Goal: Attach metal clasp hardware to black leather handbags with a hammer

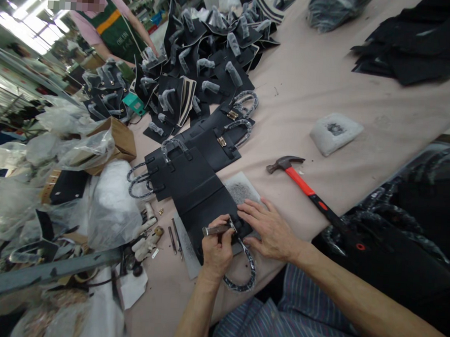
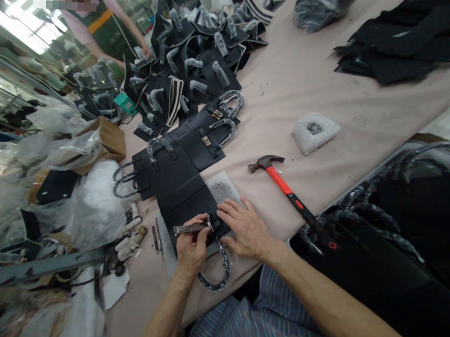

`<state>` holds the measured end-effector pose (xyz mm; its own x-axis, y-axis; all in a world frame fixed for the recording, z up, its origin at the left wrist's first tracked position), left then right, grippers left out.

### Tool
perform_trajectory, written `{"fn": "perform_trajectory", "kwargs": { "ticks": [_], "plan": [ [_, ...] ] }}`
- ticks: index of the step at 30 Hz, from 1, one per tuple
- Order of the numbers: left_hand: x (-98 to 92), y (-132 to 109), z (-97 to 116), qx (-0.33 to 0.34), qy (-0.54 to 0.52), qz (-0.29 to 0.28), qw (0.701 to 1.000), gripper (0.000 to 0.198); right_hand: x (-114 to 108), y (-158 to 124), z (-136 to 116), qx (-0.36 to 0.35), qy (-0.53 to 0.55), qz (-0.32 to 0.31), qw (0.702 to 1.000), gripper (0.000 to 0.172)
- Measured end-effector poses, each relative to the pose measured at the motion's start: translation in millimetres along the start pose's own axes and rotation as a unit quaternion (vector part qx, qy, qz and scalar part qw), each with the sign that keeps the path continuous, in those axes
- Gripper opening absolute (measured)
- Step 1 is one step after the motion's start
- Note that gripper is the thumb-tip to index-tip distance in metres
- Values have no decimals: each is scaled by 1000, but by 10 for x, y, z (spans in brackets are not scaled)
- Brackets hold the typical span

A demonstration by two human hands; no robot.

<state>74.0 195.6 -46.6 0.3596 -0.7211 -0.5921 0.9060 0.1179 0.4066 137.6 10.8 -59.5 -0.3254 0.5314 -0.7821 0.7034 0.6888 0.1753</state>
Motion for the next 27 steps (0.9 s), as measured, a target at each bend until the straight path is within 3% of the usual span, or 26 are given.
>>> {"fn": "perform_trajectory", "kwargs": {
  "ticks": [10, 22, 25, 27],
  "plan": [
    [56, 22, 51, 30, 69, 7, 997, 11, 8, -6, 5, -2, -4, -2, 1000, 60],
    [154, -12, 95, 51, 74, 13, 996, 21, 32, -45, 36, -21, 26, 17, 999, 59],
    [184, -10, 101, 35, 60, 13, 998, 24, -104, -94, 119, -21, 41, 75, 996, 48],
    [199, -10, 96, 23, 47, 14, 999, 24, -267, -163, 250, 19, 10, 141, 990, 42]
  ]
}}
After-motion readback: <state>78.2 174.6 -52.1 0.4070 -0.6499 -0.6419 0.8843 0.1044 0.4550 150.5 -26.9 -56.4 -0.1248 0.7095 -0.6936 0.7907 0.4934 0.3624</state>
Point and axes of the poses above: each hand's wrist, its own y-axis towards the middle knuckle, its own x-axis out of the palm, z = x × y, the point moved 2 cm from there along y, towards the middle knuckle, and after that the axes turned 2 degrees about x, right-handed, at the moved point
